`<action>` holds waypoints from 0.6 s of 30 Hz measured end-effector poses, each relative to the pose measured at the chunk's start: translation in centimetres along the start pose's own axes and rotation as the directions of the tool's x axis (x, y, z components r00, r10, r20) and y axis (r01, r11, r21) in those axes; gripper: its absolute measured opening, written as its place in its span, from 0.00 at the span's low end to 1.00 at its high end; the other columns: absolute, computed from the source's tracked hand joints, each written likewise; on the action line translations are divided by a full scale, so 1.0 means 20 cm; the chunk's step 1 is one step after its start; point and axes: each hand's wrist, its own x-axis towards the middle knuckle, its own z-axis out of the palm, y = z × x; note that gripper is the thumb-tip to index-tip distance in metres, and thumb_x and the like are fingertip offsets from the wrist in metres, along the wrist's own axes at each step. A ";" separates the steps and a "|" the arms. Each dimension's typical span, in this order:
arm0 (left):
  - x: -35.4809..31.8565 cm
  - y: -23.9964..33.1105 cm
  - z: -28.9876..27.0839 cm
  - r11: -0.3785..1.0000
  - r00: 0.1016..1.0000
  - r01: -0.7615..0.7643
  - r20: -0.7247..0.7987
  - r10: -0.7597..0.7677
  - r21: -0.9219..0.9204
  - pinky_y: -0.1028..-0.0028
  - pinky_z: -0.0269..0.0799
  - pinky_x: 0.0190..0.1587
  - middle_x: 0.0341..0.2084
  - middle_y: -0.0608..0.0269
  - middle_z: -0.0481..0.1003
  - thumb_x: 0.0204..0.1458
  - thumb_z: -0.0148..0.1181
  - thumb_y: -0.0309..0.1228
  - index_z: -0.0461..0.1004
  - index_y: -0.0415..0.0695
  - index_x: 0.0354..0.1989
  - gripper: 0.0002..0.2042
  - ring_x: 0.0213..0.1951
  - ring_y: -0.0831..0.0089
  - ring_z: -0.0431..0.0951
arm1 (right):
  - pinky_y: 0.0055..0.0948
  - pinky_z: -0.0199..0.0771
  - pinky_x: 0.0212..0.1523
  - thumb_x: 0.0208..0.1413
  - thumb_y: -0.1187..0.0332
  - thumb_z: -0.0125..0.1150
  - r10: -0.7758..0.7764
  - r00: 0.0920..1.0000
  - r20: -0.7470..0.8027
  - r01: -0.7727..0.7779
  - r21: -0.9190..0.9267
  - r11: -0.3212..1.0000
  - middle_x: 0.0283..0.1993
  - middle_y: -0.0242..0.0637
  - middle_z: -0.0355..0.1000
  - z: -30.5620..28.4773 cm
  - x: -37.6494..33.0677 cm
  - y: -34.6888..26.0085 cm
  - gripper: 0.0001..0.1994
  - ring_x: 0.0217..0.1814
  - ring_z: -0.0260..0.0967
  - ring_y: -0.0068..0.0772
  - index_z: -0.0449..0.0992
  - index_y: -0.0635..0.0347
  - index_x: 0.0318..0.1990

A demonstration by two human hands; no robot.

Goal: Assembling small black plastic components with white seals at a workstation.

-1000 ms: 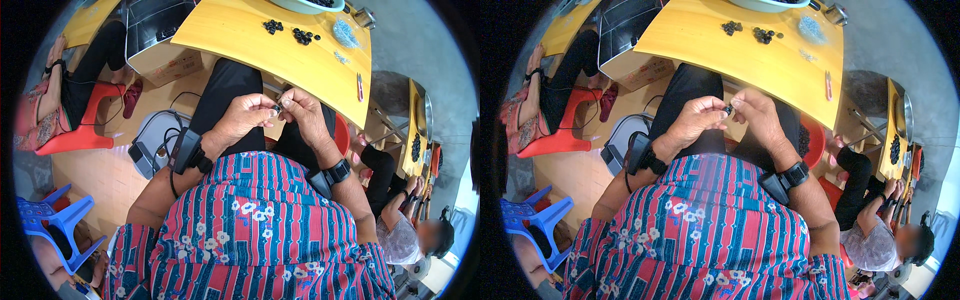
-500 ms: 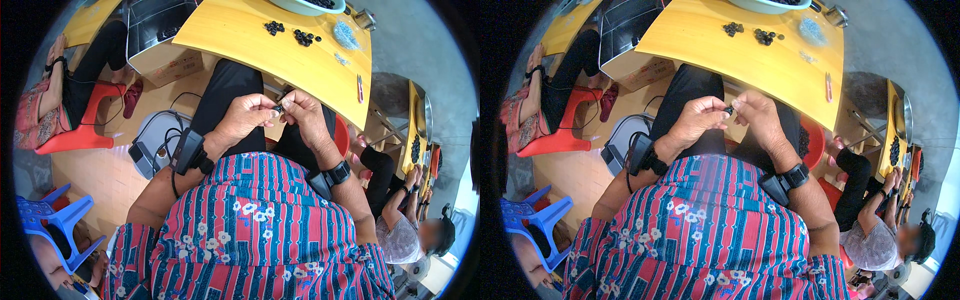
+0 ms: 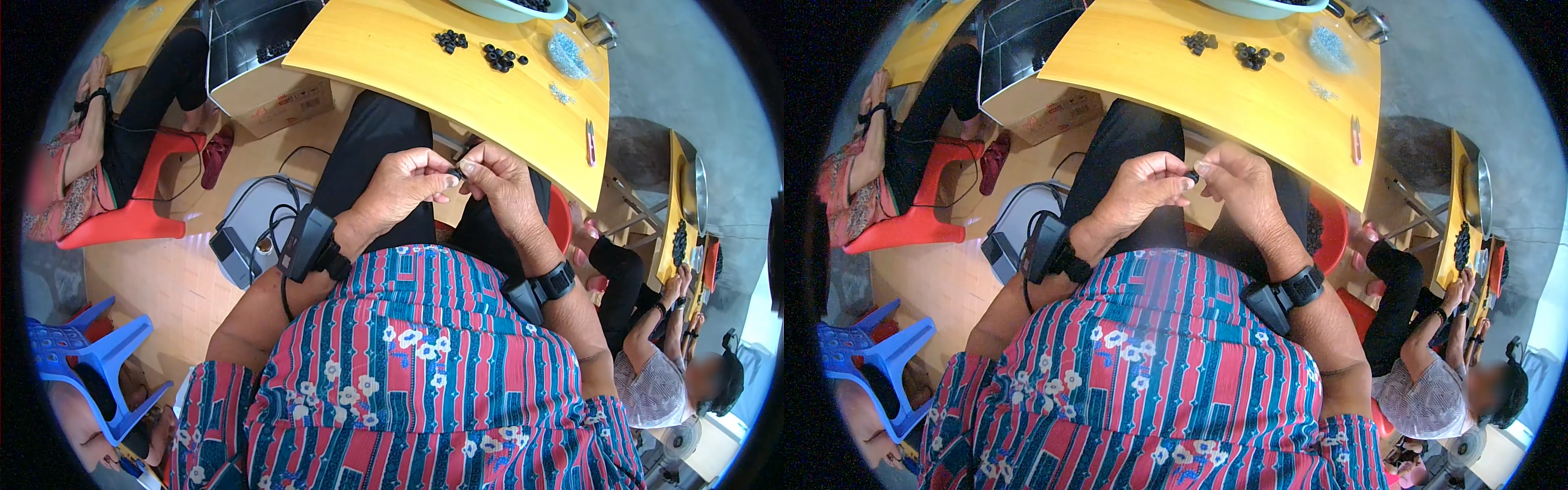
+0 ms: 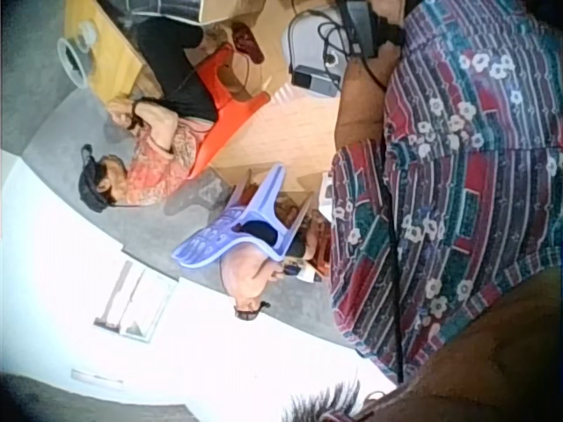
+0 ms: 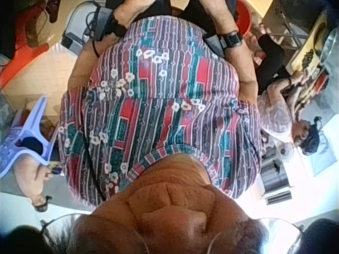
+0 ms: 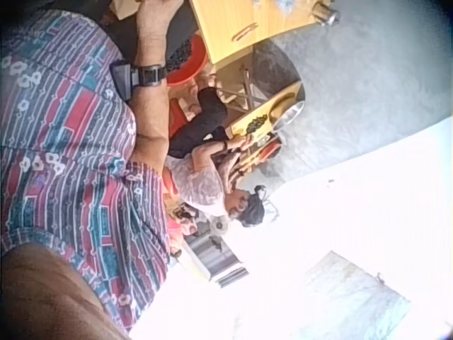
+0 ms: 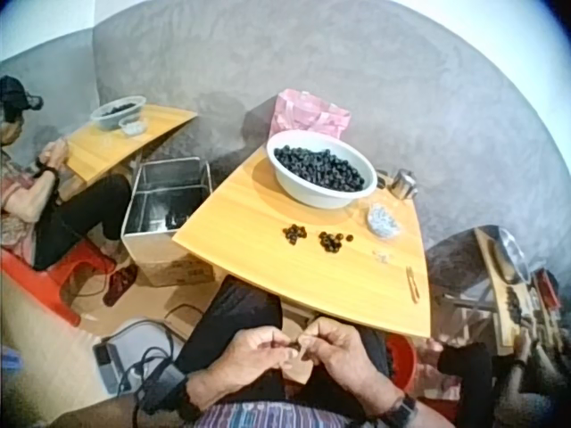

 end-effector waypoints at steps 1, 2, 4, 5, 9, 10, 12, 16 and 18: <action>0.00 0.00 0.00 1.000 1.000 0.001 -0.003 -0.001 0.008 0.78 0.76 0.37 0.32 0.63 0.74 0.53 0.58 0.26 0.72 0.37 0.36 0.06 0.34 0.79 0.75 | 0.19 0.66 0.27 0.56 0.70 0.56 0.001 1.000 0.001 -0.001 0.001 1.000 0.22 0.27 0.66 0.00 0.00 0.00 0.05 0.24 0.65 0.16 0.71 0.62 0.30; 0.00 0.00 0.00 1.000 1.000 0.001 -0.006 -0.001 0.015 0.78 0.76 0.37 0.32 0.63 0.74 0.53 0.58 0.25 0.72 0.37 0.36 0.06 0.34 0.80 0.75 | 0.19 0.67 0.28 0.55 0.71 0.57 0.011 1.000 -0.007 -0.011 -0.023 1.000 0.23 0.27 0.66 0.00 0.00 -0.01 0.05 0.25 0.65 0.16 0.72 0.61 0.31; 0.00 0.00 0.00 1.000 1.000 -0.002 -0.008 0.003 0.022 0.78 0.76 0.37 0.32 0.63 0.74 0.53 0.57 0.25 0.72 0.37 0.36 0.06 0.34 0.80 0.75 | 0.19 0.67 0.28 0.55 0.71 0.58 0.021 1.000 -0.015 -0.022 -0.047 0.999 0.23 0.26 0.67 0.00 0.00 -0.01 0.04 0.26 0.65 0.16 0.72 0.61 0.31; 0.00 -0.01 0.00 1.000 1.000 -0.006 -0.010 0.006 0.029 0.78 0.76 0.37 0.32 0.63 0.74 0.53 0.57 0.25 0.72 0.37 0.36 0.05 0.33 0.80 0.75 | 0.19 0.67 0.29 0.54 0.72 0.58 -0.006 0.999 -0.044 0.002 -0.094 0.996 0.24 0.26 0.68 0.01 -0.01 -0.01 0.04 0.26 0.65 0.15 0.72 0.61 0.31; 0.00 -0.02 0.01 0.999 0.999 -0.013 -0.036 0.015 0.032 0.78 0.76 0.37 0.31 0.64 0.74 0.53 0.57 0.25 0.72 0.37 0.36 0.05 0.33 0.80 0.74 | 0.20 0.68 0.31 0.52 0.73 0.61 -0.094 0.992 -0.089 0.068 -0.256 0.964 0.25 0.28 0.69 0.02 -0.01 0.00 0.05 0.28 0.65 0.15 0.72 0.63 0.31; 0.00 -0.02 0.01 0.999 0.999 -0.016 -0.042 0.018 0.036 0.78 0.76 0.37 0.31 0.64 0.74 0.53 0.57 0.25 0.72 0.37 0.36 0.06 0.33 0.80 0.74 | 0.20 0.68 0.31 0.52 0.73 0.61 -0.093 0.992 -0.088 0.068 -0.256 0.964 0.25 0.28 0.69 0.02 -0.01 0.01 0.05 0.28 0.65 0.15 0.72 0.63 0.31; 0.00 -0.02 0.01 0.999 0.999 -0.020 -0.045 0.022 0.039 0.78 0.76 0.37 0.31 0.64 0.74 0.53 0.57 0.25 0.72 0.36 0.36 0.06 0.33 0.80 0.74 | 0.22 0.68 0.31 0.49 0.73 0.62 -0.242 0.968 -0.073 0.193 -0.401 0.895 0.25 0.33 0.69 0.01 0.00 0.02 0.06 0.28 0.66 0.21 0.72 0.64 0.30; 0.00 -0.03 0.02 0.997 0.996 -0.066 -0.063 0.069 0.049 0.77 0.76 0.37 0.30 0.64 0.74 0.53 0.57 0.25 0.72 0.36 0.36 0.06 0.33 0.80 0.74 | 0.25 0.69 0.32 0.48 0.74 0.63 -0.356 0.933 -0.061 0.287 -0.472 0.833 0.25 0.38 0.69 0.03 0.00 0.02 0.06 0.28 0.68 0.27 0.72 0.64 0.29; -0.01 -0.04 0.02 0.996 0.993 -0.076 -0.083 0.080 0.044 0.78 0.76 0.37 0.31 0.64 0.74 0.53 0.57 0.25 0.72 0.36 0.36 0.06 0.32 0.80 0.74 | 0.27 0.70 0.32 0.47 0.74 0.63 -0.404 0.911 -0.078 0.304 -0.536 0.788 0.26 0.41 0.70 0.06 -0.01 0.01 0.05 0.29 0.70 0.32 0.73 0.64 0.29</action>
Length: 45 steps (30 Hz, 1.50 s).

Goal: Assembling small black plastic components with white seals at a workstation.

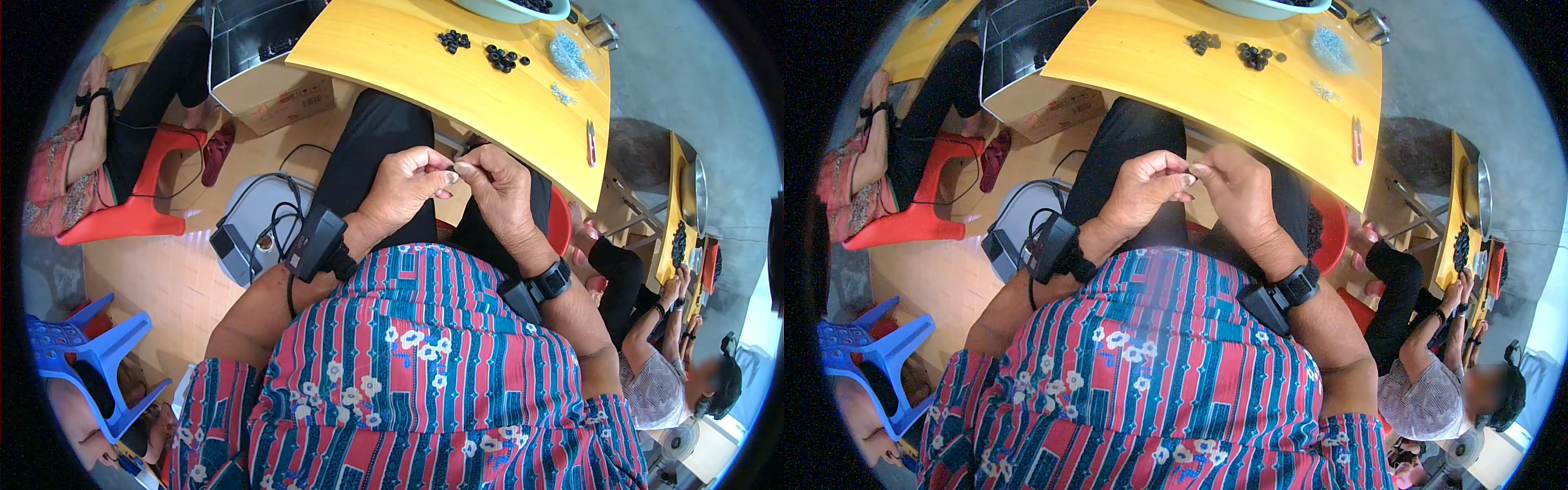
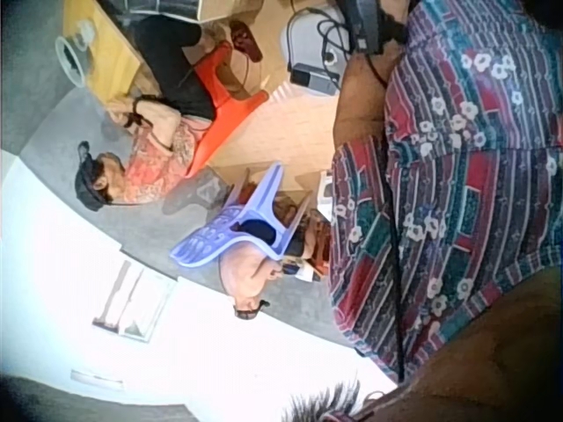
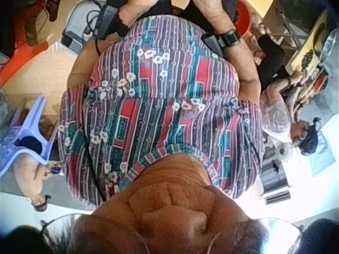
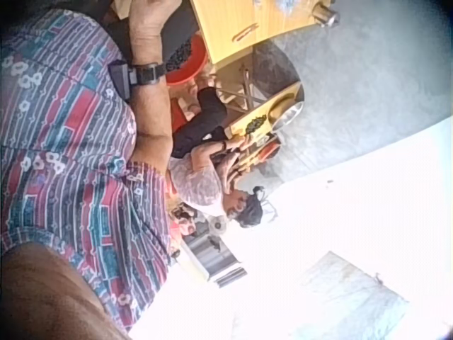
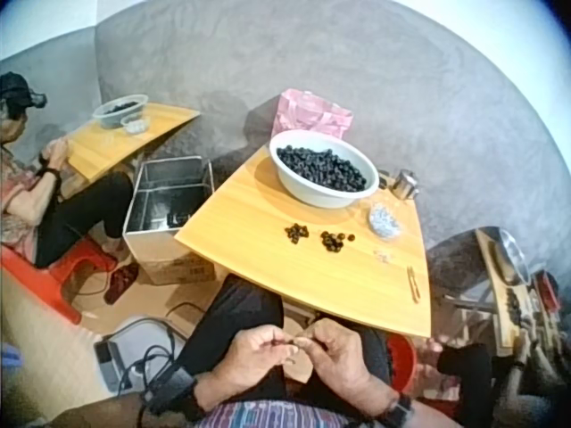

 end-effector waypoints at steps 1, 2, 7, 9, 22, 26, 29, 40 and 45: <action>0.00 0.00 0.00 1.000 1.000 -0.003 -0.006 0.003 0.012 0.78 0.75 0.37 0.31 0.64 0.74 0.53 0.57 0.25 0.72 0.36 0.37 0.06 0.32 0.80 0.74 | 0.27 0.70 0.32 0.47 0.74 0.63 -0.001 1.000 0.001 0.001 0.000 1.000 0.26 0.41 0.70 0.00 0.00 0.00 0.05 0.29 0.70 0.32 0.73 0.64 0.29; 0.00 0.00 0.00 1.000 1.000 -0.007 -0.011 0.008 0.025 0.78 0.75 0.37 0.31 0.64 0.74 0.53 0.57 0.25 0.72 0.35 0.37 0.06 0.32 0.80 0.74 | 0.27 0.70 0.31 0.48 0.74 0.62 -0.008 1.000 -0.013 0.008 0.002 1.000 0.26 0.41 0.70 0.01 0.00 -0.01 0.04 0.28 0.70 0.31 0.74 0.64 0.30; 0.00 0.01 0.01 0.999 1.000 -0.001 -0.026 0.002 0.036 0.78 0.75 0.36 0.31 0.63 0.74 0.53 0.56 0.24 0.72 0.35 0.37 0.07 0.32 0.80 0.74 | 0.24 0.70 0.28 0.49 0.75 0.60 0.109 0.994 -0.011 -0.107 0.096 0.990 0.26 0.39 0.71 0.00 -0.01 -0.04 0.03 0.23 0.69 0.27 0.75 0.64 0.31; -0.01 0.01 0.01 1.000 1.000 -0.001 -0.027 0.002 0.031 0.78 0.75 0.36 0.31 0.63 0.74 0.53 0.56 0.24 0.72 0.35 0.38 0.07 0.32 0.80 0.74 | 0.21 0.68 0.26 0.51 0.75 0.59 0.212 0.977 0.034 -0.215 0.221 0.951 0.25 0.36 0.71 -0.01 -0.01 -0.05 0.03 0.21 0.68 0.22 0.76 0.66 0.30; -0.01 0.01 -0.01 0.999 0.999 -0.041 0.019 0.041 0.016 0.78 0.74 0.39 0.32 0.63 0.74 0.52 0.57 0.24 0.71 0.34 0.39 0.08 0.34 0.79 0.74 | 0.21 0.71 0.29 0.53 0.75 0.57 0.433 0.840 0.328 -0.540 0.590 0.601 0.25 0.34 0.72 -0.04 0.02 0.02 0.04 0.24 0.68 0.22 0.76 0.65 0.30; -0.01 0.01 0.00 0.997 0.997 -0.060 0.041 0.062 -0.038 0.79 0.73 0.39 0.33 0.62 0.74 0.52 0.57 0.23 0.71 0.35 0.39 0.08 0.35 0.79 0.74 | 0.26 0.74 0.33 0.53 0.71 0.58 0.414 0.788 0.456 -0.608 0.686 0.400 0.26 0.33 0.70 -0.04 0.01 0.06 0.04 0.25 0.67 0.24 0.74 0.63 0.32; -0.02 0.01 0.00 0.997 0.997 -0.072 0.024 0.073 -0.032 0.79 0.72 0.39 0.32 0.62 0.74 0.52 0.56 0.23 0.71 0.35 0.39 0.07 0.35 0.79 0.74 | 0.29 0.75 0.35 0.54 0.66 0.59 0.378 0.760 0.528 -0.643 0.693 0.326 0.26 0.32 0.69 -0.04 0.01 0.05 0.08 0.25 0.68 0.24 0.73 0.62 0.33; -0.01 -0.03 -0.01 0.983 0.983 -0.184 -0.010 0.185 0.023 0.79 0.71 0.38 0.31 0.63 0.74 0.51 0.58 0.20 0.72 0.36 0.38 0.07 0.33 0.80 0.73 | 0.34 0.77 0.35 0.55 0.56 0.57 0.317 0.696 0.644 -0.717 0.647 0.258 0.28 0.32 0.70 -0.06 0.01 0.03 0.16 0.25 0.66 0.23 0.73 0.64 0.34; -0.01 -0.01 0.00 0.982 0.983 -0.184 -0.004 0.184 0.031 0.80 0.70 0.37 0.30 0.63 0.74 0.51 0.58 0.20 0.73 0.36 0.38 0.06 0.33 0.80 0.72 | 0.35 0.77 0.35 0.56 0.56 0.57 0.309 0.692 0.653 -0.718 0.666 0.202 0.27 0.32 0.69 -0.05 0.00 0.06 0.16 0.25 0.66 0.23 0.73 0.64 0.34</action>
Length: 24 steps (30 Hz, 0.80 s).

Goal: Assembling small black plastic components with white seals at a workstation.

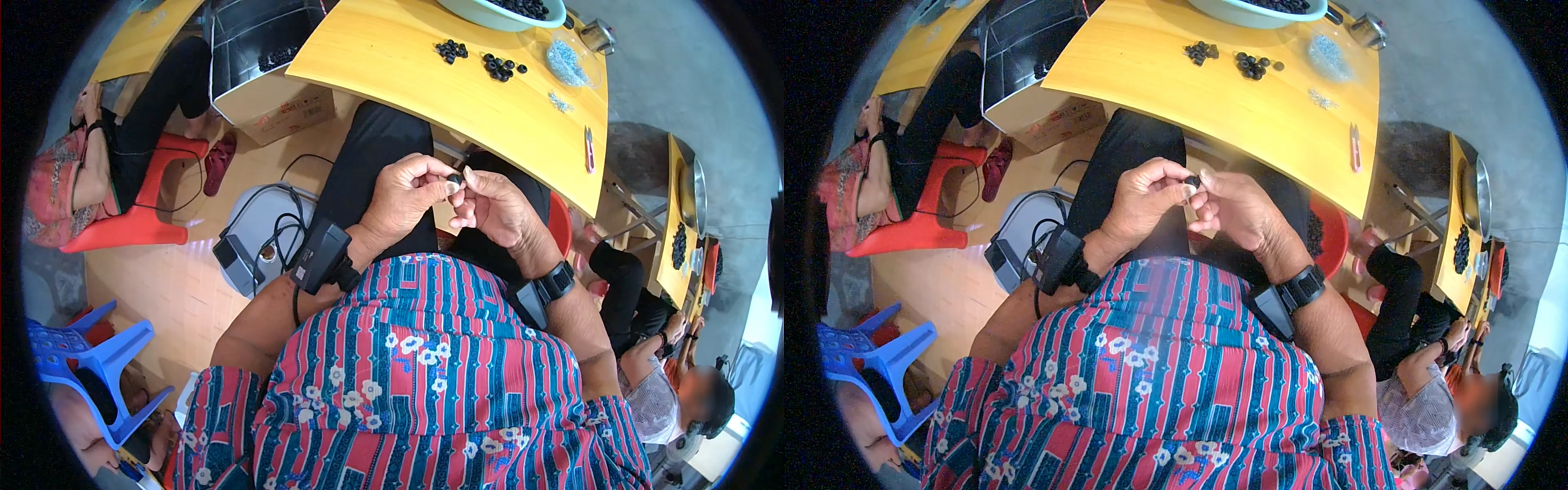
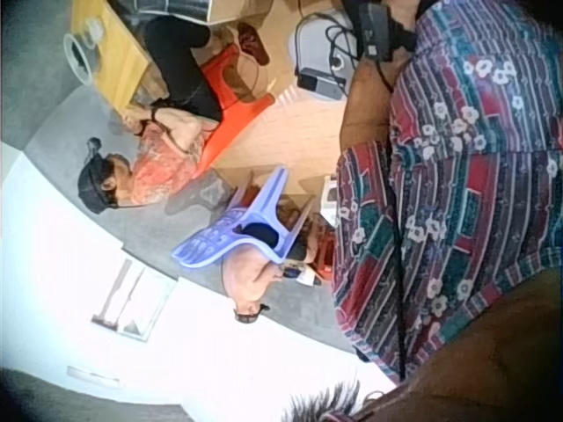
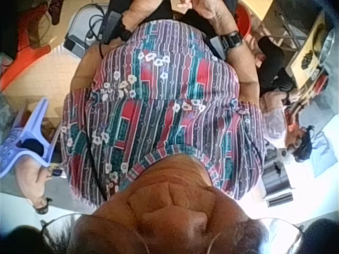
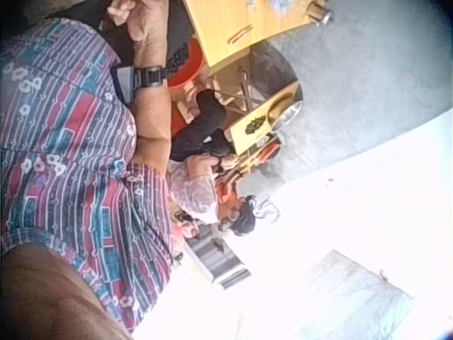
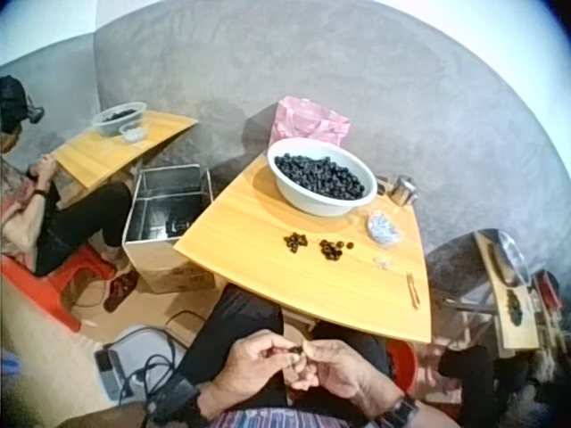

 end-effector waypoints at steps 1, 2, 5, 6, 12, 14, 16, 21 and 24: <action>0.00 0.00 -0.01 0.999 1.000 -0.008 -0.011 0.009 0.050 0.80 0.70 0.36 0.30 0.63 0.74 0.51 0.58 0.21 0.73 0.36 0.37 0.06 0.32 0.80 0.72 | 0.35 0.77 0.35 0.56 0.56 0.57 -0.001 1.000 0.000 0.001 0.001 1.000 0.27 0.32 0.69 0.00 0.00 0.00 0.16 0.25 0.66 0.23 0.73 0.64 0.34; 0.00 -0.01 -0.01 0.995 1.000 -0.016 -0.019 0.018 0.100 0.80 0.70 0.36 0.30 0.63 0.74 0.51 0.59 0.21 0.73 0.36 0.37 0.06 0.32 0.80 0.72 | 0.35 0.77 0.36 0.56 0.56 0.57 0.010 1.000 -0.008 -0.010 0.019 1.000 0.27 0.31 0.69 0.01 0.00 0.01 0.16 0.25 0.65 0.22 0.73 0.63 0.33; 0.01 -0.01 0.00 0.997 0.999 0.038 -0.027 -0.036 0.063 0.80 0.70 0.36 0.28 0.63 0.74 0.51 0.59 0.22 0.73 0.36 0.37 0.06 0.32 0.80 0.72 | 0.34 0.76 0.35 0.56 0.55 0.56 0.034 0.999 -0.007 -0.034 0.051 0.998 0.26 0.30 0.69 0.00 0.01 0.01 0.16 0.25 0.65 0.22 0.73 0.61 0.33; 0.00 -0.01 0.00 0.997 0.999 0.039 -0.027 -0.038 0.063 0.80 0.70 0.36 0.28 0.63 0.74 0.51 0.59 0.22 0.73 0.36 0.37 0.06 0.32 0.80 0.72 | 0.34 0.76 0.35 0.56 0.54 0.56 0.050 0.999 0.005 -0.050 0.063 0.997 0.26 0.30 0.69 0.00 0.01 0.02 0.16 0.25 0.65 0.22 0.73 0.61 0.32; 0.00 -0.01 -0.01 0.996 0.999 0.049 -0.019 -0.048 0.070 0.81 0.69 0.35 0.28 0.64 0.75 0.52 0.58 0.23 0.73 0.36 0.37 0.06 0.31 0.81 0.72 | 0.32 0.74 0.35 0.56 0.53 0.56 0.066 0.998 -0.026 -0.065 0.031 0.997 0.26 0.29 0.68 0.01 0.01 0.01 0.16 0.25 0.63 0.22 0.73 0.59 0.32; 0.00 0.01 0.00 0.995 0.998 0.059 -0.025 -0.057 0.086 0.81 0.69 0.35 0.28 0.65 0.74 0.52 0.59 0.24 0.73 0.36 0.37 0.06 0.31 0.82 0.72 | 0.32 0.74 0.35 0.56 0.55 0.56 0.033 0.997 -0.063 -0.034 -0.016 0.999 0.26 0.29 0.67 0.02 0.01 0.00 0.15 0.25 0.63 0.21 0.73 0.59 0.33; 0.00 0.02 0.00 0.994 0.997 0.069 -0.036 -0.066 0.090 0.82 0.69 0.35 0.28 0.66 0.74 0.51 0.59 0.24 0.73 0.36 0.37 0.06 0.30 0.82 0.72 | 0.32 0.73 0.35 0.56 0.56 0.56 0.001 0.995 -0.096 -0.007 -0.064 0.998 0.25 0.28 0.66 0.03 0.01 0.00 0.15 0.25 0.62 0.21 0.73 0.60 0.34; 0.01 0.01 0.00 0.995 0.995 0.090 -0.040 -0.088 0.044 0.83 0.69 0.34 0.29 0.67 0.73 0.52 0.59 0.24 0.73 0.36 0.37 0.07 0.30 0.83 0.71 | 0.27 0.73 0.31 0.57 0.67 0.56 -0.206 0.962 -0.178 0.192 -0.094 0.977 0.26 0.28 0.66 0.06 0.02 0.01 0.08 0.27 0.63 0.19 0.74 0.62 0.39; 0.01 0.02 0.00 0.993 0.992 0.116 -0.046 -0.115 0.029 0.83 0.69 0.34 0.28 0.67 0.73 0.52 0.58 0.24 0.73 0.36 0.38 0.07 0.30 0.83 0.71 | 0.25 0.73 0.31 0.57 0.69 0.55 -0.235 0.955 -0.181 0.209 -0.149 0.966 0.27 0.29 0.67 0.06 0.03 0.02 0.07 0.27 0.63 0.19 0.75 0.63 0.39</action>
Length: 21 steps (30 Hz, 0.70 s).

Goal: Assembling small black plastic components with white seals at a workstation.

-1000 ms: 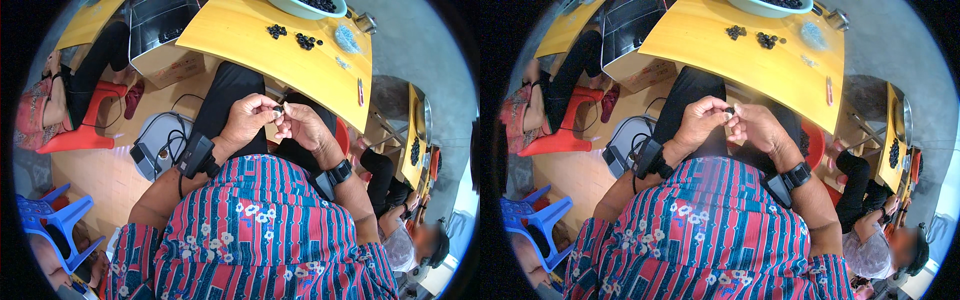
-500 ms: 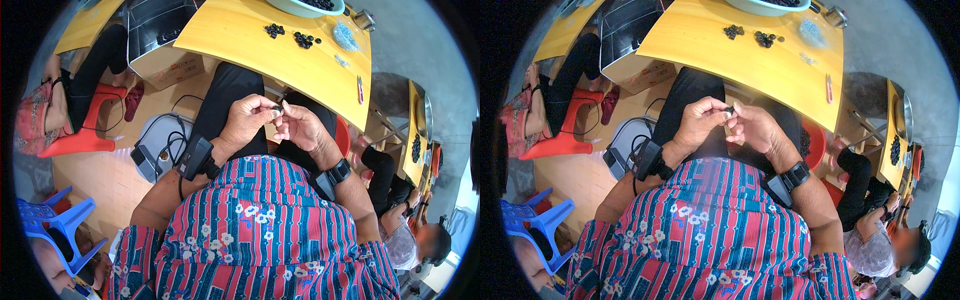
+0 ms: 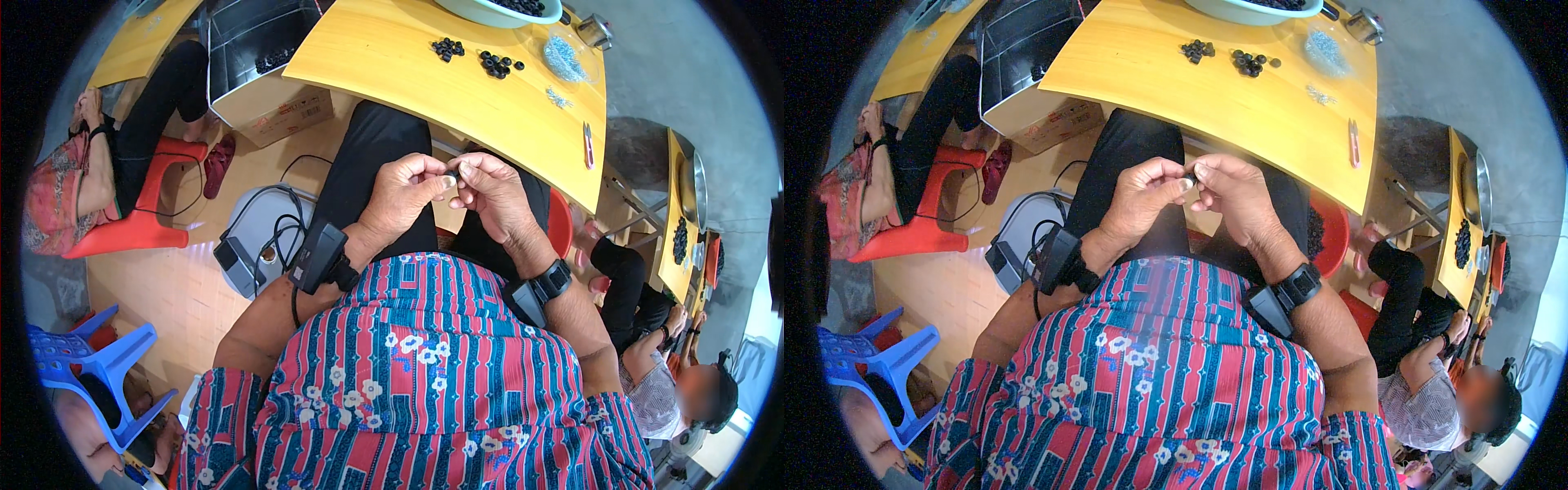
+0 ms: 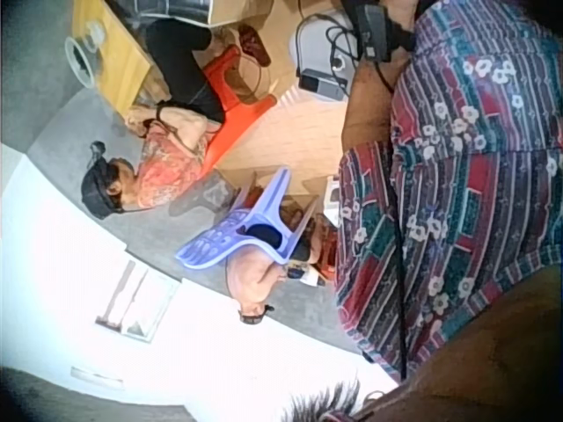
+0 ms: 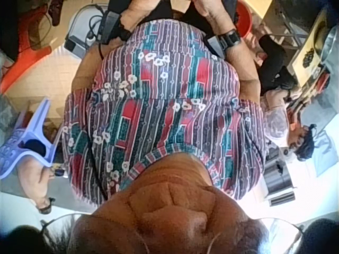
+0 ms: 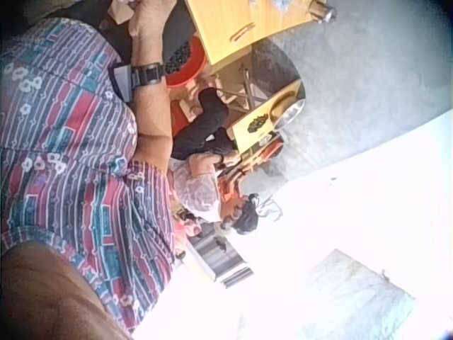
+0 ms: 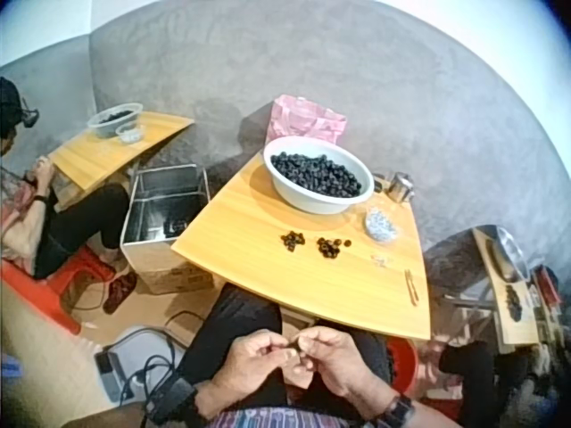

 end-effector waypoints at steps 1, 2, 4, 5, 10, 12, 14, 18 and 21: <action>0.00 0.00 0.00 1.000 1.000 0.000 -0.002 0.000 -0.006 0.83 0.69 0.34 0.28 0.68 0.72 0.52 0.58 0.24 0.73 0.36 0.38 0.07 0.30 0.83 0.71 | 0.25 0.73 0.31 0.57 0.69 0.55 -0.001 1.000 -0.001 0.001 0.000 1.000 0.27 0.29 0.67 0.00 0.00 0.00 0.07 0.27 0.63 0.19 0.75 0.63 0.39; 0.00 0.00 0.00 1.000 1.000 0.000 -0.006 0.000 -0.013 0.83 0.69 0.34 0.28 0.68 0.72 0.52 0.57 0.24 0.73 0.36 0.38 0.06 0.30 0.83 0.70 | 0.25 0.73 0.32 0.57 0.68 0.56 -0.005 1.000 -0.002 0.005 0.016 1.000 0.27 0.29 0.68 0.00 0.00 0.01 0.08 0.27 0.63 0.19 0.75 0.63 0.38; 0.00 -0.01 0.00 1.000 1.000 0.002 -0.010 -0.002 -0.028 0.83 0.69 0.34 0.28 0.67 0.73 0.52 0.57 0.24 0.73 0.36 0.38 0.06 0.30 0.83 0.71 | 0.25 0.73 0.32 0.57 0.68 0.56 -0.009 1.000 -0.003 0.009 0.032 0.999 0.28 0.30 0.68 0.01 0.00 0.01 0.08 0.27 0.62 0.19 0.75 0.63 0.38; 0.01 -0.01 0.00 0.999 1.000 0.004 -0.011 -0.004 -0.043 0.83 0.69 0.34 0.28 0.66 0.73 0.52 0.57 0.23 0.73 0.36 0.38 0.06 0.30 0.83 0.71 | 0.25 0.73 0.32 0.57 0.68 0.56 -0.016 1.000 -0.005 0.016 0.060 0.998 0.28 0.30 0.68 0.02 -0.01 0.01 0.08 0.26 0.62 0.19 0.75 0.63 0.37; 0.01 0.01 0.02 0.992 1.000 0.003 -0.028 -0.007 -0.127 0.80 0.73 0.34 0.28 0.62 0.74 0.51 0.57 0.21 0.72 0.33 0.36 0.05 0.30 0.79 0.75 | 0.23 0.71 0.33 0.57 0.67 0.55 -0.049 0.998 -0.036 0.053 0.133 0.990 0.27 0.30 0.69 0.05 -0.01 0.04 0.08 0.26 0.62 0.19 0.74 0.63 0.35; 0.01 0.01 0.02 0.989 1.000 0.005 -0.030 -0.010 -0.149 0.80 0.73 0.34 0.28 0.61 0.74 0.51 0.57 0.21 0.72 0.33 0.36 0.05 0.30 0.79 0.75 | 0.22 0.70 0.32 0.57 0.68 0.55 -0.077 0.995 -0.066 0.086 0.151 0.985 0.26 0.30 0.69 0.05 -0.01 0.06 0.07 0.25 0.62 0.19 0.74 0.63 0.35; 0.01 0.00 0.01 0.992 1.000 -0.006 -0.005 0.006 -0.128 0.80 0.72 0.37 0.29 0.62 0.74 0.53 0.56 0.22 0.72 0.34 0.38 0.06 0.32 0.79 0.74 | 0.21 0.69 0.31 0.57 0.68 0.55 -0.083 0.992 -0.094 0.097 0.162 0.982 0.25 0.29 0.68 0.06 -0.01 0.07 0.07 0.24 0.62 0.19 0.74 0.63 0.34; 0.01 -0.03 0.01 0.991 1.000 -0.015 -0.001 0.015 -0.134 0.80 0.72 0.37 0.30 0.62 0.74 0.52 0.56 0.22 0.72 0.34 0.37 0.06 0.32 0.79 0.74 | 0.21 0.69 0.28 0.57 0.70 0.55 -0.136 0.980 -0.147 0.157 0.145 0.977 0.23 0.29 0.68 0.08 0.00 0.08 0.06 0.22 0.63 0.19 0.74 0.62 0.32; 0.01 -0.02 0.02 0.992 1.000 -0.022 -0.021 0.019 -0.123 0.80 0.71 0.37 0.29 0.63 0.74 0.52 0.57 0.22 0.72 0.35 0.36 0.05 0.32 0.80 0.73 | 0.20 0.69 0.27 0.57 0.71 0.55 -0.222 0.959 -0.178 0.227 0.006 0.974 0.23 0.30 0.69 0.09 0.00 0.08 0.05 0.23 0.64 0.18 0.74 0.62 0.31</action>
